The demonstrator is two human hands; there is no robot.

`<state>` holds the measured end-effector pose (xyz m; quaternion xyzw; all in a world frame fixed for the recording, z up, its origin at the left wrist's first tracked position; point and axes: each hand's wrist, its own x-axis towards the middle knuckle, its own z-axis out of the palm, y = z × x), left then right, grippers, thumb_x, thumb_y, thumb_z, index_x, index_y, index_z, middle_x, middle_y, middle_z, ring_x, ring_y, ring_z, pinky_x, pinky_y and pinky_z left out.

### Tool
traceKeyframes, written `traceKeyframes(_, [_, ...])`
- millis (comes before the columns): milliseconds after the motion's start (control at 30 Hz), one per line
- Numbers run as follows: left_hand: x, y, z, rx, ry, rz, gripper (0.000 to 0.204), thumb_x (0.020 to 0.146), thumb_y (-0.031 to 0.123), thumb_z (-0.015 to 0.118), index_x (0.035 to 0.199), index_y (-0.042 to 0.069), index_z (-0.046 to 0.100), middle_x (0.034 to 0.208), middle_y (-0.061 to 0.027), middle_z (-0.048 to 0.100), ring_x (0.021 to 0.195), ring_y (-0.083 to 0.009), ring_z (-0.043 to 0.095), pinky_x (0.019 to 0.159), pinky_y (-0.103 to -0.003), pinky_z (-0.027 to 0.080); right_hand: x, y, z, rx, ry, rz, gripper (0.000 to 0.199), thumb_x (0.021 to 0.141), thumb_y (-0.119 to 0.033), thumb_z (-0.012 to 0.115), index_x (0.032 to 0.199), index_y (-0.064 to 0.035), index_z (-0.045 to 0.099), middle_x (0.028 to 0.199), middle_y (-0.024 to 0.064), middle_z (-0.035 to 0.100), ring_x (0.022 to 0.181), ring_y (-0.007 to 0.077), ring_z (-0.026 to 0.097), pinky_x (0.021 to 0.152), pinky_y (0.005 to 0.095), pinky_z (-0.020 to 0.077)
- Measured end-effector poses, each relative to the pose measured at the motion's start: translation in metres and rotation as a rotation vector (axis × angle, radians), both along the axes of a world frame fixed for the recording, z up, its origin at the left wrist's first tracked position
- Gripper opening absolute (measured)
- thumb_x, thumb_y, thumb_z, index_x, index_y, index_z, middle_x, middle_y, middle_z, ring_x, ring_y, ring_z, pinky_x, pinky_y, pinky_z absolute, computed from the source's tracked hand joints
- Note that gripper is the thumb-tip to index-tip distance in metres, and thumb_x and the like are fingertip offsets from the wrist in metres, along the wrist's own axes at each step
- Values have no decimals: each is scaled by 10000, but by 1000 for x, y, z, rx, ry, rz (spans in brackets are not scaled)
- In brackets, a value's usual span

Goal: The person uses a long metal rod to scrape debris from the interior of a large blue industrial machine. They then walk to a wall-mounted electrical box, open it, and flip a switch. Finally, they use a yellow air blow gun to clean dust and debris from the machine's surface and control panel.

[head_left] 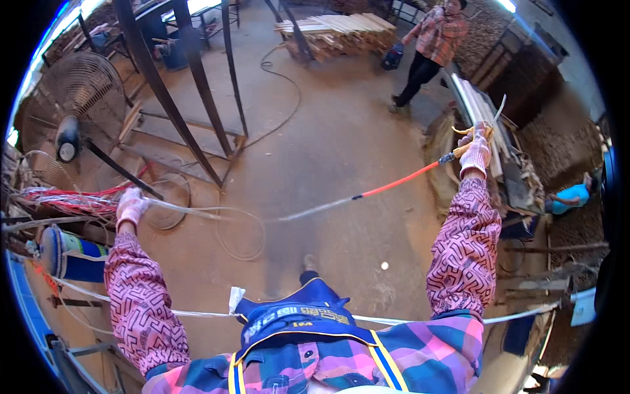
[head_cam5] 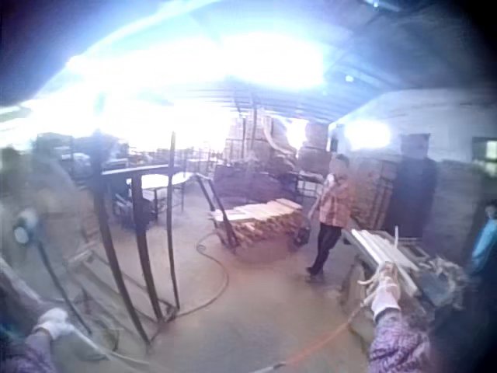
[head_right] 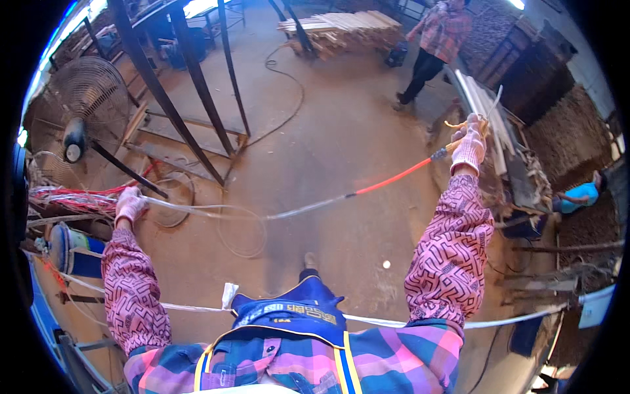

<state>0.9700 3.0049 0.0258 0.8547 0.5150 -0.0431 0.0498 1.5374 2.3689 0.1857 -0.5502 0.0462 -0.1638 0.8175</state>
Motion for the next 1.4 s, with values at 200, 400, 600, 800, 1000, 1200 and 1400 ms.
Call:
traceKeyframes(200, [-6,-15,47,81,19,-135,317,804,316,699,1009,74,708,1148,-203,639,1072,-371,630,913,-451,519,24,29,-1,-270,38,59,159,896,-249,705,861,-100,662,700,17,597,591,136,561,565,293,468])
traceKeyframes(400, [-55,-46,64,70,136,-208,394,815,389,659,1053,79,705,1114,-201,672,1051,-376,648,888,-469,531,-20,2,-11,-368,-52,209,311,819,-232,770,1079,-65,737,1001,30,689,869,162,636,771,306,496])
traceKeyframes(600, [8,-53,90,-50,289,-140,503,871,532,606,1110,100,698,1128,-165,690,1059,-343,662,903,-449,529,45,25,-32,-644,-6,258,320,850,-238,784,1113,-66,725,971,3,698,856,132,622,814,284,473])
traceKeyframes(800, [-65,-16,52,-50,34,231,603,899,596,517,1107,63,712,1136,-183,687,1049,-378,660,871,-480,525,-119,175,10,-1320,-307,585,361,856,-203,782,1183,-71,705,1111,78,732,1018,142,676,898,276,514])
traceKeyframes(1000, [-113,3,-15,-383,-435,660,539,961,503,502,983,-1,693,807,-170,707,681,-326,695,585,-479,502,-210,320,-8,-570,-280,1197,378,897,-257,720,1225,-75,677,971,7,727,895,91,660,822,258,525])
traceKeyframes(1200, [-120,-18,-74,-1263,-1107,691,305,965,335,572,767,102,564,628,-57,535,468,-221,519,440,-381,432,-314,480,-3,-772,-586,1049,380,871,-409,694,1172,-179,682,968,133,724,938,279,704,782,392,534])
traceKeyframes(1400, [-128,-12,-18,-867,-810,594,278,979,332,564,912,63,574,724,-84,596,493,-204,590,456,-368,504,-295,598,29,-910,-808,531,424,884,-379,717,1239,-153,664,966,67,738,840,195,678,787,339,514])
